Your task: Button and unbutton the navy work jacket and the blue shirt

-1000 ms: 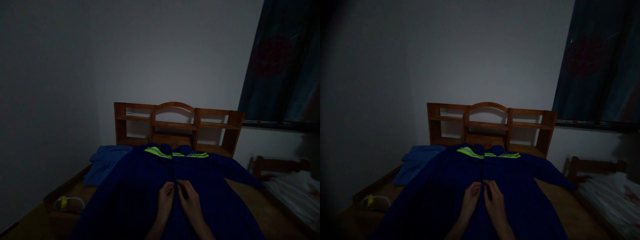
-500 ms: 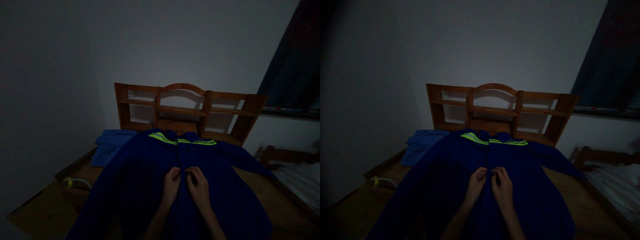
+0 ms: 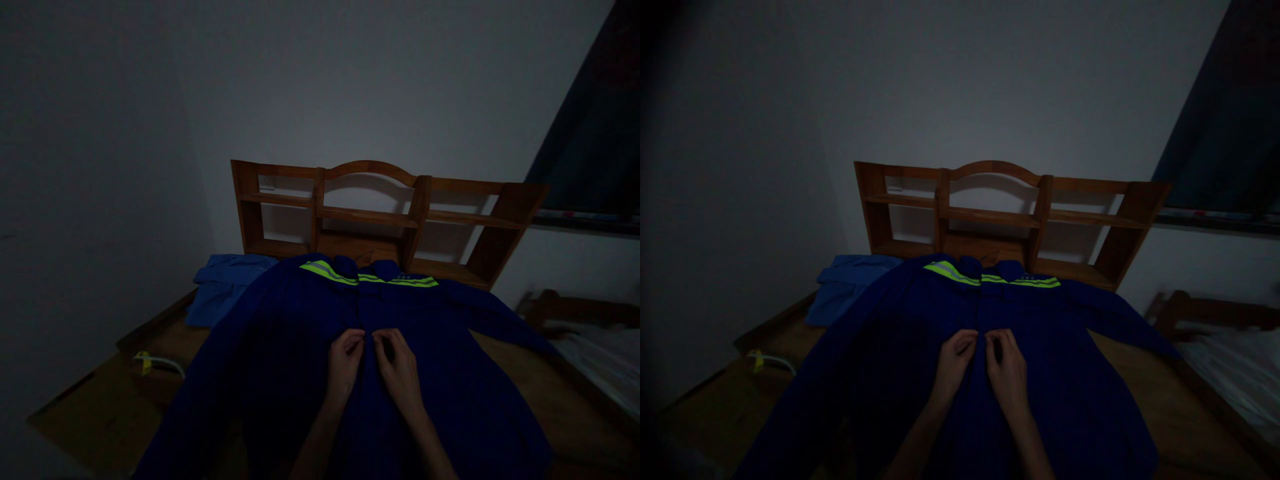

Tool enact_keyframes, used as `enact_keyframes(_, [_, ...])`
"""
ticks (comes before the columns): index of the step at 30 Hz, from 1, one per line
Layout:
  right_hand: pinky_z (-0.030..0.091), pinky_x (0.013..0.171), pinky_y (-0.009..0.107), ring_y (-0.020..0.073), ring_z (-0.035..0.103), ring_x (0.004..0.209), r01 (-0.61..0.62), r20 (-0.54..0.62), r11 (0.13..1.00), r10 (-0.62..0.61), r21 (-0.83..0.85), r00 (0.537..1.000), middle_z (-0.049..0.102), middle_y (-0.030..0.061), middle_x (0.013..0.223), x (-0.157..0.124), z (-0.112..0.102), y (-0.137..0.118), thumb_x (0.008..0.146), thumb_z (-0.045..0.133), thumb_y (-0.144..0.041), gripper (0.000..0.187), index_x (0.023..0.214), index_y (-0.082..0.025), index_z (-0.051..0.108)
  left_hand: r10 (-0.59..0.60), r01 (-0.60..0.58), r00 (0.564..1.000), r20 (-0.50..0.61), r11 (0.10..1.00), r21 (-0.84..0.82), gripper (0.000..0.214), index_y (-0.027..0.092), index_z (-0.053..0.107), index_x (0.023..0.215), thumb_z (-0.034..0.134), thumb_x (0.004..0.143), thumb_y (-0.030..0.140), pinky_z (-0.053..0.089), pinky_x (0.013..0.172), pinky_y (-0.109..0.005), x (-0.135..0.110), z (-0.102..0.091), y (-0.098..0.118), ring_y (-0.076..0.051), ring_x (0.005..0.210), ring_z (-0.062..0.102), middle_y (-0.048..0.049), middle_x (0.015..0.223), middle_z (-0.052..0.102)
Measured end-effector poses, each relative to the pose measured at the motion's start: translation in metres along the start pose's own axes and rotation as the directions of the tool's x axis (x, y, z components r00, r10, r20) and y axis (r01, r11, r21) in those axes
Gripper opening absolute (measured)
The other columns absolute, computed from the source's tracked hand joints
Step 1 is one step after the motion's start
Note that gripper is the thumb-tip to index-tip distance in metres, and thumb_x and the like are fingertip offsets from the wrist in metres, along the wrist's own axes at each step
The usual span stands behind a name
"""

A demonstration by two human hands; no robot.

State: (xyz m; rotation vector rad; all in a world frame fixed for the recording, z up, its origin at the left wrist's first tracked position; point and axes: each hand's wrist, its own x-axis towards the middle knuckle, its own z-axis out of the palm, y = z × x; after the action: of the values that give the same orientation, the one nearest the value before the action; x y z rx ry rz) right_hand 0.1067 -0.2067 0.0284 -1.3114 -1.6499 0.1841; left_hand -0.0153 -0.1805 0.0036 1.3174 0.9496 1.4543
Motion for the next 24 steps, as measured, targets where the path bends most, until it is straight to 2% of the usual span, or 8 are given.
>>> enact_keyframes(10, [0.044, 0.074, 0.027, 0.0163, 0.057, 0.081, 0.025, 0.033, 1.000, -0.026, 0.016, 0.999, 0.058, 0.0043, 0.089, 0.001, 0.007, 0.009, 0.088, 0.047, -0.031, 0.015, 0.089, -0.020, 0.056, -0.002, 0.002, 1.000, -0.028, 1.000, -0.022, 0.016, 0.014, 0.065, 0.088, 0.054, 0.076, 0.017, 0.049, 0.083, -0.029, -0.001, 0.000, -0.002, -0.018, 0.087, 0.065, -0.0076, 0.089, 0.069])
enact_keyframes(15, [0.044, 0.074, 0.027, 0.0167, 0.057, 0.082, 0.030, 0.061, 1.000, -0.030, -0.001, 0.998, 0.057, 0.0040, 0.090, -0.001, 0.008, 0.013, 0.088, 0.047, -0.027, 0.011, 0.091, -0.021, 0.055, -0.041, 0.041, 0.998, -0.042, 0.999, -0.001, 0.020, 0.016, 0.065, 0.091, 0.054, 0.081, 0.029, 0.047, 0.080, -0.029, -0.002, -0.001, 0.000, -0.020, 0.090, 0.064, -0.0081, 0.093, 0.069])
enact_keyframes(18, [0.044, 0.073, 0.027, 0.0160, 0.056, 0.081, 0.044, 0.082, 0.999, -0.041, -0.031, 0.996, 0.056, 0.0035, 0.090, -0.002, 0.008, 0.016, 0.088, 0.046, -0.026, 0.010, 0.092, -0.021, 0.053, -0.030, 0.030, 0.999, -0.041, 1.000, -0.003, 0.019, 0.016, 0.063, 0.086, 0.059, 0.079, 0.033, 0.047, 0.076, -0.027, -0.002, -0.001, 0.000, -0.019, 0.085, 0.065, -0.0068, 0.086, 0.069])
enact_keyframes(24, [0.044, 0.071, 0.026, 0.0144, 0.056, 0.079, 0.048, 0.117, 0.995, -0.038, -0.085, 0.992, 0.054, 0.0025, 0.090, -0.003, 0.010, 0.016, 0.090, 0.044, -0.026, 0.009, 0.093, -0.021, 0.051, -0.039, 0.039, 0.998, -0.048, 0.999, 0.001, 0.015, 0.016, 0.057, 0.080, 0.062, 0.076, 0.030, 0.045, 0.065, -0.024, -0.004, 0.000, -0.002, -0.017, 0.071, 0.064, -0.0028, 0.071, 0.065])
